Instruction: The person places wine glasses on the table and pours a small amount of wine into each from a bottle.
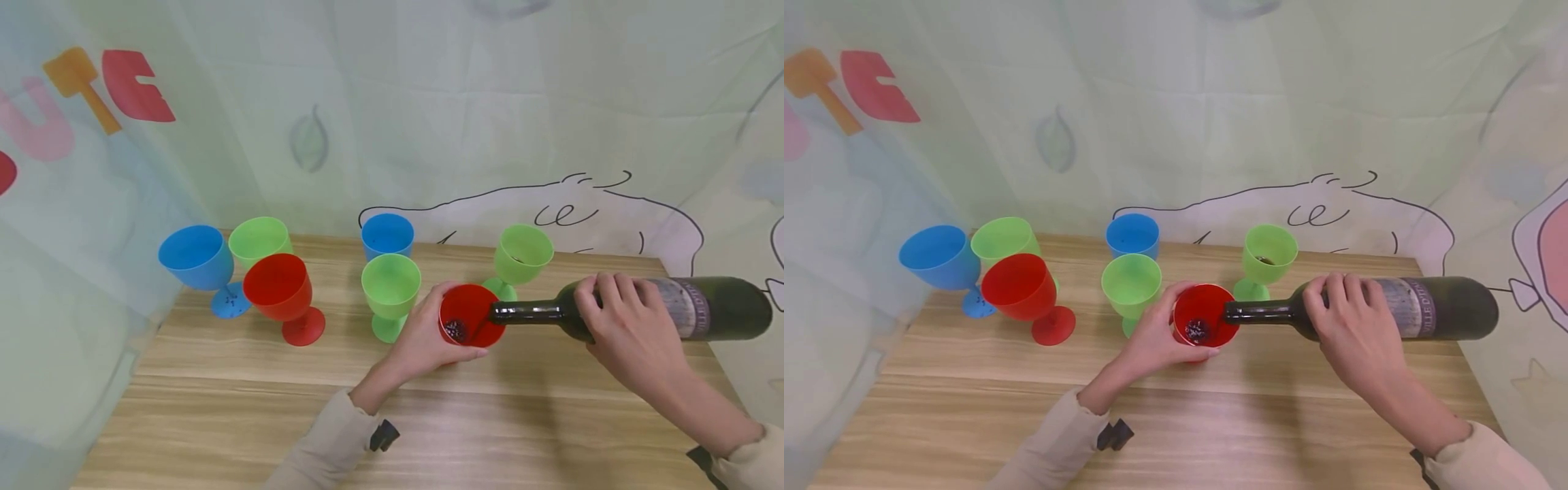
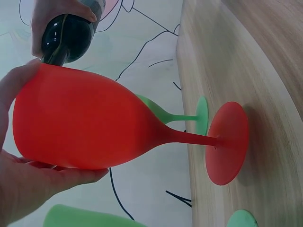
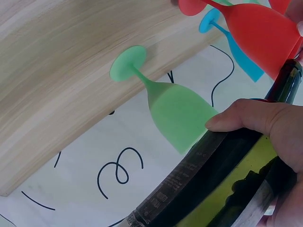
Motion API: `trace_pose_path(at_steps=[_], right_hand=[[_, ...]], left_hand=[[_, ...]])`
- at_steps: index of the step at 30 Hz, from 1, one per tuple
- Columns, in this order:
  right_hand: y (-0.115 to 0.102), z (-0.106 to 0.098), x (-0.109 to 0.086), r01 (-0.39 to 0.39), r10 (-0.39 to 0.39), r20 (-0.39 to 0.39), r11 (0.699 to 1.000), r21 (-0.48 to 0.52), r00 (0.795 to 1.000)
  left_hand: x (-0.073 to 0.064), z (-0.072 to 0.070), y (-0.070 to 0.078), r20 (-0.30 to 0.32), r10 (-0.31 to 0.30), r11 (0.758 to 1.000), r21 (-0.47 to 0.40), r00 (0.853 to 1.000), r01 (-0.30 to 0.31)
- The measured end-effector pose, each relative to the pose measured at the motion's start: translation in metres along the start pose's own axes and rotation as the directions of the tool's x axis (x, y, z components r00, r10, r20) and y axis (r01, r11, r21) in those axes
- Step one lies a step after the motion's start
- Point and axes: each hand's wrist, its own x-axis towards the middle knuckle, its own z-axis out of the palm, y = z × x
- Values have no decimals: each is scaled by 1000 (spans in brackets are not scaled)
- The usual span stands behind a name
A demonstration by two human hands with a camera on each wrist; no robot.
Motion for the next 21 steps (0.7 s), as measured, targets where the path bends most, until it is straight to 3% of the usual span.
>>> trace_pose_path(at_steps=[17, 21], right_hand=[[0, 4, -3, -5, 8, -40, 998, 60, 999], [-2, 6, -5, -28, 30, -17, 996, 89, 999]], left_hand=[[-1, 1, 0, -1, -14, 1000, -6, 1000, 14], [-2, 1, 0, 3, -12, 1000, -7, 1000, 12]])
